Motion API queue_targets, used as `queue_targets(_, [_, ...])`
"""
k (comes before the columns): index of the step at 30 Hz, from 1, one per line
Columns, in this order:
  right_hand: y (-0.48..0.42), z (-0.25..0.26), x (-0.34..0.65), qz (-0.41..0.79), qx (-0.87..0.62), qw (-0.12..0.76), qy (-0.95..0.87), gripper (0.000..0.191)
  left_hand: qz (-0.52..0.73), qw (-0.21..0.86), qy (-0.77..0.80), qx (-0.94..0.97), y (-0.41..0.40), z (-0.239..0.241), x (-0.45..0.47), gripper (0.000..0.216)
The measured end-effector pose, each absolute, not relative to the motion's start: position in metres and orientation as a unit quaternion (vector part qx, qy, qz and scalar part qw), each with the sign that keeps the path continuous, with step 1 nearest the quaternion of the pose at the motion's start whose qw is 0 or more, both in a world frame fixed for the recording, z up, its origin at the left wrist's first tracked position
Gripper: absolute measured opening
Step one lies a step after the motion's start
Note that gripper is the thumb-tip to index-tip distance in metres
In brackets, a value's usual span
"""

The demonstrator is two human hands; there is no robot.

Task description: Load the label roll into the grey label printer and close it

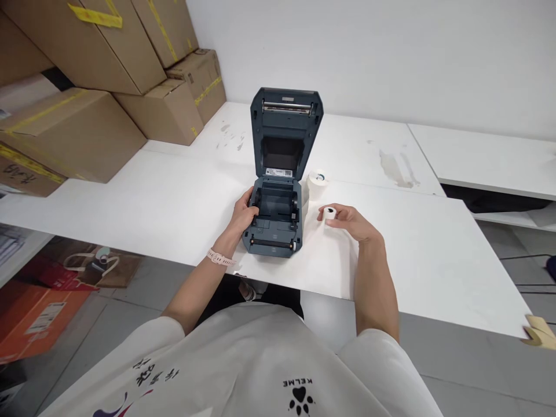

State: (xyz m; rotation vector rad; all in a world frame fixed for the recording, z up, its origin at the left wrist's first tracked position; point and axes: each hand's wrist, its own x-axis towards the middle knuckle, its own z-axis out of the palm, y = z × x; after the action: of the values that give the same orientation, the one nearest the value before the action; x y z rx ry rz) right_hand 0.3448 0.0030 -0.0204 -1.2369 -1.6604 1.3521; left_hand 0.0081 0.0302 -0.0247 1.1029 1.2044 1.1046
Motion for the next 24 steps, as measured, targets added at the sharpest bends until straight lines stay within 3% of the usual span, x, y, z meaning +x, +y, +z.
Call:
queue_targets(4, [0.008,0.035,0.306,0.482,-0.374,0.372,-0.699,0.051,0.467,0.551,0.506,0.471,0.031,-0.025,0.008,0.097])
queue_targets(9, [0.036,0.079,0.225,0.272,-0.417,0.156,-0.853,0.045,0.467,0.553,0.51,0.465,0.03,-0.024,0.009,0.099])
queue_targets(14, [0.051,0.052,0.178,0.111,-0.47,-0.002,-0.876,0.045,0.47,0.547,0.506,0.474,0.025,-0.022,0.01,0.093])
queue_targets(16, [0.039,0.04,0.178,0.081,-0.475,0.019,-0.876,0.048,0.476,0.549,0.496,0.474,0.023,-0.021,0.01,0.093])
queue_targets(19, [0.003,0.028,0.187,0.062,-0.479,0.135,-0.865,0.041,0.478,0.564,0.484,0.468,0.02,-0.02,0.009,0.093])
queue_targets(24, [-0.065,0.012,0.194,0.104,-0.455,0.263,-0.844,0.036,0.477,0.582,0.473,0.458,0.017,-0.017,0.008,0.089])
